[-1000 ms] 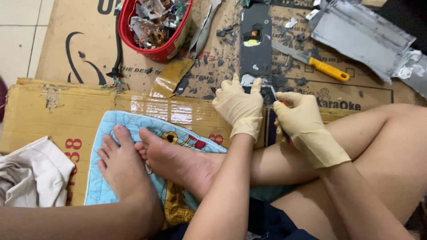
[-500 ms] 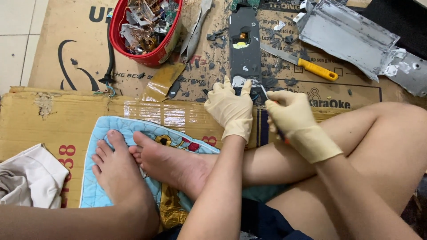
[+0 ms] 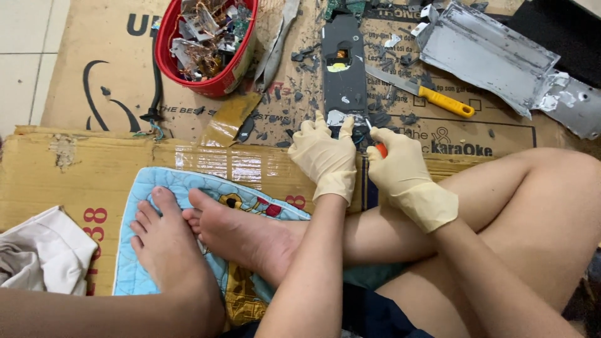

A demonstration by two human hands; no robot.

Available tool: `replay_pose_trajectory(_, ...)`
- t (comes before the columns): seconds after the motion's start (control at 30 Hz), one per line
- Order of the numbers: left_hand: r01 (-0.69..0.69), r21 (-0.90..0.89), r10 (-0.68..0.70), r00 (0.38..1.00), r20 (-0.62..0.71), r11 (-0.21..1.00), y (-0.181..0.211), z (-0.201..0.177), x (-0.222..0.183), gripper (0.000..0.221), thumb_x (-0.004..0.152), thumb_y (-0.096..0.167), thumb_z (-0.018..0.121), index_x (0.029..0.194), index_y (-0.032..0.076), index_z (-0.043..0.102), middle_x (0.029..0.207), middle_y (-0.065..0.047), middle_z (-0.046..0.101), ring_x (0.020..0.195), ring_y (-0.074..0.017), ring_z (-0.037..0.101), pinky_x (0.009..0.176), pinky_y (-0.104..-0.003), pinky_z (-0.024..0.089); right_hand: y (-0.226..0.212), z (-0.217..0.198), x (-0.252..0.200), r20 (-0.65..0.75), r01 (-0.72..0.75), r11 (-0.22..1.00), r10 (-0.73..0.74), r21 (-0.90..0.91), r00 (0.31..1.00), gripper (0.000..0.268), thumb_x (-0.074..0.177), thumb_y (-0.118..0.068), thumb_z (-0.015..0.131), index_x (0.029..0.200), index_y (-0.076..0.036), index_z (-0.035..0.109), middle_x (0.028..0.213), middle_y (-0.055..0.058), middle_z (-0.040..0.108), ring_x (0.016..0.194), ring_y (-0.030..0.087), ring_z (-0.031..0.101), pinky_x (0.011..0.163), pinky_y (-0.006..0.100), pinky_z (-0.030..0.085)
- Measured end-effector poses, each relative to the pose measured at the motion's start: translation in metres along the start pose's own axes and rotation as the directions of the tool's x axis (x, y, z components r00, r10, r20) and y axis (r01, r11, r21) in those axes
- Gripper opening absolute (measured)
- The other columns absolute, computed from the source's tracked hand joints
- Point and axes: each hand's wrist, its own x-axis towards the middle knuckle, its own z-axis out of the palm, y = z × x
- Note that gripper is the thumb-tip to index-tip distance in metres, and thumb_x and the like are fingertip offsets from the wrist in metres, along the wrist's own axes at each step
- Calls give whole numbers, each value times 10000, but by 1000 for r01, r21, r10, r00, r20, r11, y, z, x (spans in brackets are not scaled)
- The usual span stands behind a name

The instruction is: Removing multiple small screws from an electronic circuit board using a manual screwdriver

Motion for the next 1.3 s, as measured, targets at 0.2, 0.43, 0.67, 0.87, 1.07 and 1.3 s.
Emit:
replay_pose_trajectory(0.2, 34, 34, -36, 997, 66, 999, 4, 0, 4, 703, 787, 726, 584, 1265, 223, 701, 1004, 33, 601, 1006, -249, 563, 1000, -436, 395, -29, 2, -8, 148, -395, 654, 400, 645, 904, 284, 948, -175, 652, 1227, -123, 675, 568, 141, 576, 333, 217, 553, 241, 394, 482)
replay_pose_trajectory(0.43, -30, -12, 31, 999, 17, 999, -3, -6, 6, 636, 755, 708, 623, 1085, 182, 761, 956, -12, 616, 943, -262, 594, 900, -430, 436, -46, 30, -27, 90, -316, 409, 483, 856, 871, 205, 1034, -184, 563, 1192, -102, 665, 603, 120, 615, 401, 168, 580, 306, 293, 482)
replay_pose_trajectory(0.67, -82, 29, 84, 995, -55, 996, 1, -16, 1, 582, 774, 693, 606, 947, 154, 740, 895, -41, 631, 890, -303, 618, 836, -451, 456, 1, 59, 1, -197, -305, 655, 577, 691, 793, 232, 961, -153, 610, 1168, -109, 704, 631, 129, 672, 385, 175, 619, 276, 316, 509)
replay_pose_trajectory(0.87, -75, 27, 77, 992, -96, 997, -7, 10, 1, 691, 739, 764, 587, 1106, 199, 739, 959, -36, 622, 921, -291, 599, 868, -460, 451, 1, 42, 13, -242, -209, 711, 477, 671, 845, 258, 958, -158, 643, 1207, -134, 702, 633, 115, 665, 363, 190, 618, 254, 313, 498)
replay_pose_trajectory(1.07, -87, 4, 87, 989, -123, 996, -10, 9, 0, 678, 746, 750, 587, 1083, 181, 736, 974, -31, 629, 931, -288, 619, 870, -454, 469, -4, 19, -9, -97, -174, 823, 266, 540, 959, 291, 952, -158, 642, 1239, -146, 688, 568, 139, 610, 338, 220, 588, 217, 328, 452)
replay_pose_trajectory(1.3, -137, -29, 136, 990, -35, 990, -3, -24, -2, 599, 828, 609, 597, 1143, 116, 723, 984, -74, 645, 937, -321, 640, 881, -474, 460, -9, 5, -46, -149, 150, 943, -109, 298, 983, 359, 874, -41, 637, 1215, 62, 683, 1140, 150, 752, 950, 219, 725, 815, 283, 556)
